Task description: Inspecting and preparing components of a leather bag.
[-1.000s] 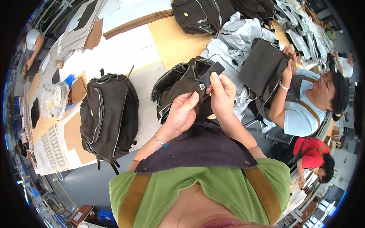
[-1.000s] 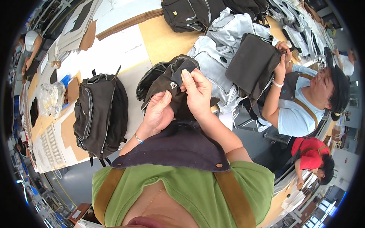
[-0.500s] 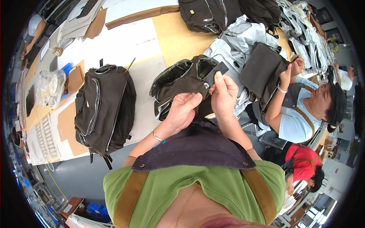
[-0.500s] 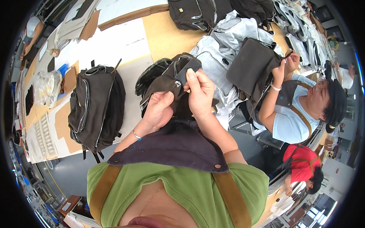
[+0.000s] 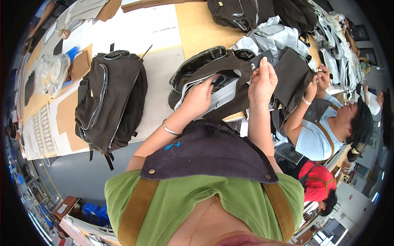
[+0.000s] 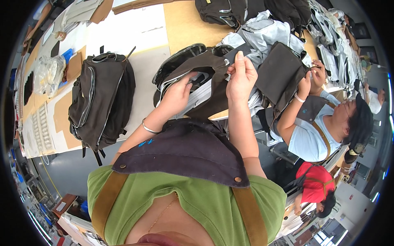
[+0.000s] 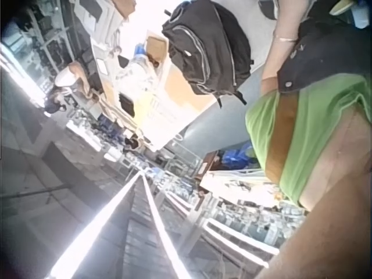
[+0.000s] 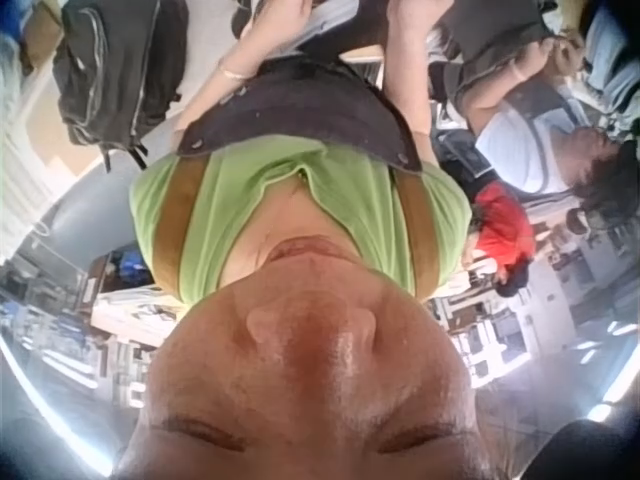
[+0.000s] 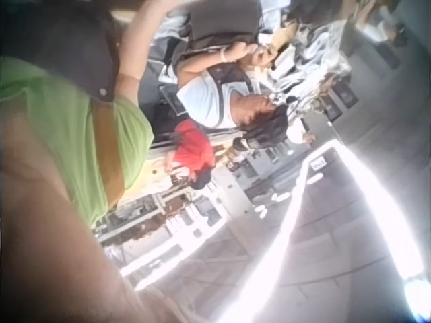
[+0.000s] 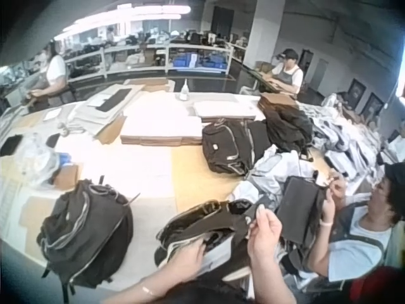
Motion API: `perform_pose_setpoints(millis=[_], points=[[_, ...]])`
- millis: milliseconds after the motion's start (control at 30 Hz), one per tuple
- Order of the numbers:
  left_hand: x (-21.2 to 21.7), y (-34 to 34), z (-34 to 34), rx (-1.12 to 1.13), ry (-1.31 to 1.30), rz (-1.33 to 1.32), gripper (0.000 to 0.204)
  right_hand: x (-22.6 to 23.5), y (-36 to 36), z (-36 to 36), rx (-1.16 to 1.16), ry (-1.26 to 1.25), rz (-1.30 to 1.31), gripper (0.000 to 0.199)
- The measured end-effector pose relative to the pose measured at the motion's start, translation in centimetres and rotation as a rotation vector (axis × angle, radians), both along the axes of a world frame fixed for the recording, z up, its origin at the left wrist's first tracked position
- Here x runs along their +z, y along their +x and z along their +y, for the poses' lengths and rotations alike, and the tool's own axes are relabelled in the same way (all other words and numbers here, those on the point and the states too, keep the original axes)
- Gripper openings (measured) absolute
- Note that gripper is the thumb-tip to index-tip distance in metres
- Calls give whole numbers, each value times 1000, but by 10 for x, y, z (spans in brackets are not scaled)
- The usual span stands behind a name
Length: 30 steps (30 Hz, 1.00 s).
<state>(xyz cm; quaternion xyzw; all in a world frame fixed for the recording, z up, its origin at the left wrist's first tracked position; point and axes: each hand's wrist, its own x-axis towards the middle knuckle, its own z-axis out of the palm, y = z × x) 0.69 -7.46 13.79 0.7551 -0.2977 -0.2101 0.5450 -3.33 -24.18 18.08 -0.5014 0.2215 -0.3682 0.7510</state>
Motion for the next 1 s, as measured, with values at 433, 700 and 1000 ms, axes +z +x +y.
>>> perform_pose_setpoints(millis=[433,700,1000], points=[[-5,19,-19,-33,400,-403,43,2,-2,-6,-29,-209,66,10],[-26,25,-52,-92,277,-891,42,33,-41,44,416,-720,-41,16],[0,37,-40,-223,401,-465,22,4,-36,30,546,-591,459,30]])
